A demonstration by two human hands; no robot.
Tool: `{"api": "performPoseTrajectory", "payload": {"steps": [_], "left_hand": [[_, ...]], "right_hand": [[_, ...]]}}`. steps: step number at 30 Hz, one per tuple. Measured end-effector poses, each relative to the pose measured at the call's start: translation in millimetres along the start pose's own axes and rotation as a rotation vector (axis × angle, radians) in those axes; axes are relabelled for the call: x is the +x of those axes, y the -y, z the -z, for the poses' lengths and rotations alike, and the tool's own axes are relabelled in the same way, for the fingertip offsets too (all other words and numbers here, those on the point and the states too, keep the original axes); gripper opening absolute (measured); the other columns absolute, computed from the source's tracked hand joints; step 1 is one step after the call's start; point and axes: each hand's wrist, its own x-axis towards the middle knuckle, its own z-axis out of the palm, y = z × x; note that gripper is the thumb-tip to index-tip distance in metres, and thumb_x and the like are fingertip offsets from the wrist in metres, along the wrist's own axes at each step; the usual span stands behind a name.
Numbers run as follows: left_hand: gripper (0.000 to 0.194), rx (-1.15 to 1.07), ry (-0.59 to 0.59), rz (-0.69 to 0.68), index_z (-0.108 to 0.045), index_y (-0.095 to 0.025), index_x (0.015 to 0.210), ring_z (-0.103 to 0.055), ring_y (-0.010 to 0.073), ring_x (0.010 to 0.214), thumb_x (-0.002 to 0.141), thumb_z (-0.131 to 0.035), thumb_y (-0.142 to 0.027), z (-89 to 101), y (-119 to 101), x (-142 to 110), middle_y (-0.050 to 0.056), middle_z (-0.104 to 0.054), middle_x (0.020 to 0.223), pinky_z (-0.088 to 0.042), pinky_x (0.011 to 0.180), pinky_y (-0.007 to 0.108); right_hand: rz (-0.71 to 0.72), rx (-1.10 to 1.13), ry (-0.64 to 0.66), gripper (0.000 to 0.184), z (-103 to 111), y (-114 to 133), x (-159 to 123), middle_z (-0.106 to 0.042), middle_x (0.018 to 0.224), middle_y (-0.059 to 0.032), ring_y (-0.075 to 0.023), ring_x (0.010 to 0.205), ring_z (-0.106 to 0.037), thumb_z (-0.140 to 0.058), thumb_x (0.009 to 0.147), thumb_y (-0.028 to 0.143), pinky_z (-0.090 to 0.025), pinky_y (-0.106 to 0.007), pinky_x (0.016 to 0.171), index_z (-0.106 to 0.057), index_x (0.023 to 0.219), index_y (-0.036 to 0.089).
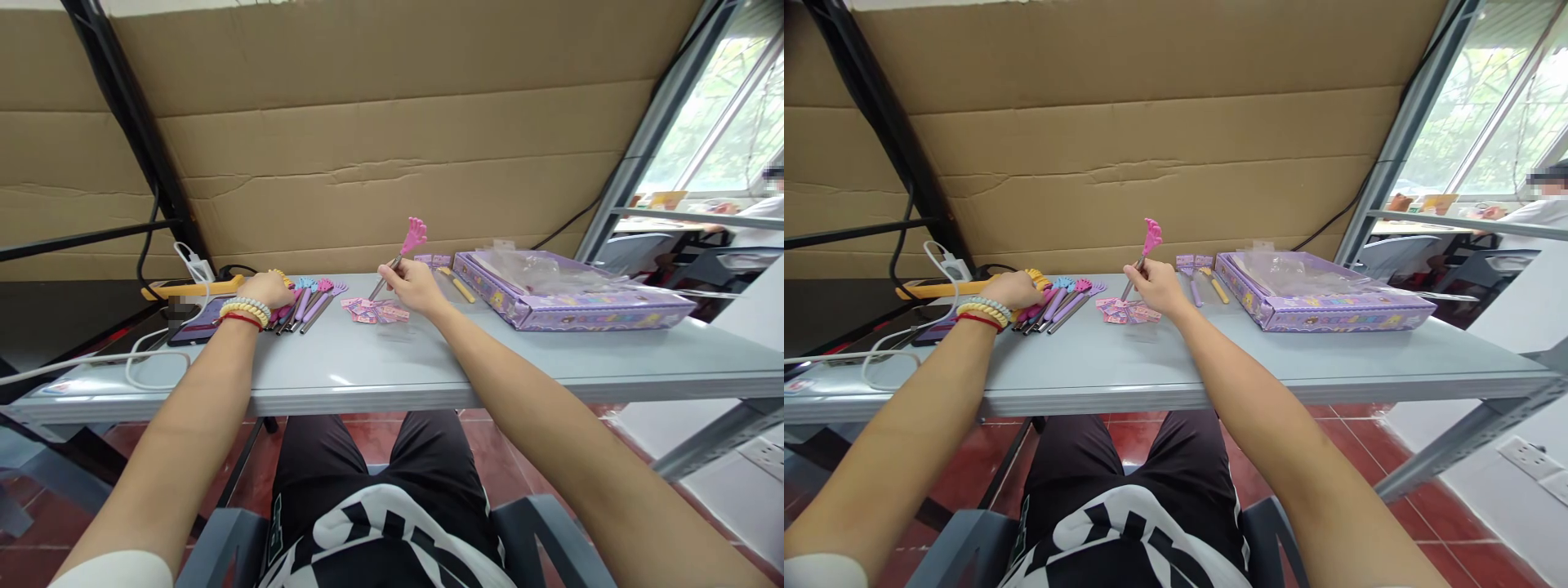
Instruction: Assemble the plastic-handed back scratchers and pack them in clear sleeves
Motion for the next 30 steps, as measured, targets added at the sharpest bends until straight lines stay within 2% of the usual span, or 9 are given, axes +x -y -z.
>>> {"api": "performPoseTrajectory", "payload": {"steps": [4,11,14,19,22,26,30], "left_hand": [[0.029,0.120,0.101,0.055,-0.070,-0.017,0.077,-0.066,0.0333,0.086,0.054,-0.065,-0.033,2.7,-7.5,-5.8,0.016,-0.071,0.080,-0.049,0.072,0.037],[0.020,0.166,0.151,-0.004,-0.067,-0.017,0.067,-0.065,0.0333,0.086,0.055,-0.064,-0.033,0.2,-7.0,-3.5,0.017,-0.070,0.083,-0.048,0.068,0.036],[0.028,0.153,0.135,-0.013,-0.069,-0.016,0.074,-0.065,0.0345,0.089,0.060,-0.063,-0.039,0.2,-7.1,-4.5,0.019,-0.071,0.088,-0.048,0.069,0.037],[0.048,0.068,0.017,0.010,-0.069,-0.008,0.090,-0.064,0.0379,0.095,0.076,-0.051,-0.051,10.3,-10.4,-12.5,0.026,-0.069,0.098,-0.046,0.073,0.039],[0.042,-0.001,-0.033,-0.129,-0.067,-0.011,0.088,-0.064,0.0319,0.092,0.084,-0.043,-0.046,9.1,-21.3,-18.7,0.021,-0.070,0.094,-0.043,0.072,0.037],[0.027,-0.201,-0.138,-0.415,-0.063,-0.016,0.087,-0.063,0.0213,0.079,0.086,-0.046,-0.037,-9.7,-51.7,-32.6,0.011,-0.070,0.085,-0.042,0.069,0.032],[0.021,-0.228,-0.137,-0.662,-0.058,-0.016,0.090,-0.063,0.0214,0.073,0.089,-0.043,-0.032,-28.8,-78.3,-50.6,0.010,-0.069,0.080,-0.042,0.066,0.032]], "right_hand": [[0.013,-0.010,0.013,0.030,1.1,1.7,-1.0,-0.061,0.061,-0.0010,-0.0110,0.056,-0.050,-0.051,0.087,0.040,-0.035,-0.025,0.057,-0.057,0.071,0.016],[0.022,-0.020,0.019,0.029,0.6,1.2,-0.9,-0.061,0.060,-0.0009,-0.0113,0.056,-0.050,-0.051,0.087,0.040,-0.036,-0.025,0.059,-0.057,0.071,0.016],[0.019,-0.017,0.019,0.029,0.7,2.2,-1.0,-0.061,0.060,-0.0008,-0.0114,0.056,-0.050,-0.051,0.087,0.040,-0.036,-0.026,0.059,-0.057,0.071,0.016],[0.013,0.002,-0.001,0.027,1.2,4.6,-1.2,-0.061,0.059,-0.0009,-0.0112,0.056,-0.051,-0.053,0.086,0.038,-0.036,-0.025,0.058,-0.058,0.071,0.016],[0.002,0.061,-0.029,0.026,0.7,1.5,0.5,-0.061,0.060,-0.0010,-0.0109,0.055,-0.051,-0.054,0.085,0.038,-0.037,-0.024,0.057,-0.060,0.074,0.015],[-0.060,0.230,-0.100,0.027,1.6,-4.4,5.3,-0.061,0.060,-0.0010,-0.0092,0.050,-0.050,-0.056,0.085,0.039,-0.039,-0.023,0.051,-0.059,0.074,0.015],[-0.197,0.411,-0.074,0.028,4.2,-2.7,7.7,-0.061,0.057,-0.0019,-0.0100,0.043,-0.053,-0.059,0.086,0.040,-0.034,-0.021,0.037,-0.056,0.075,0.015]]}}
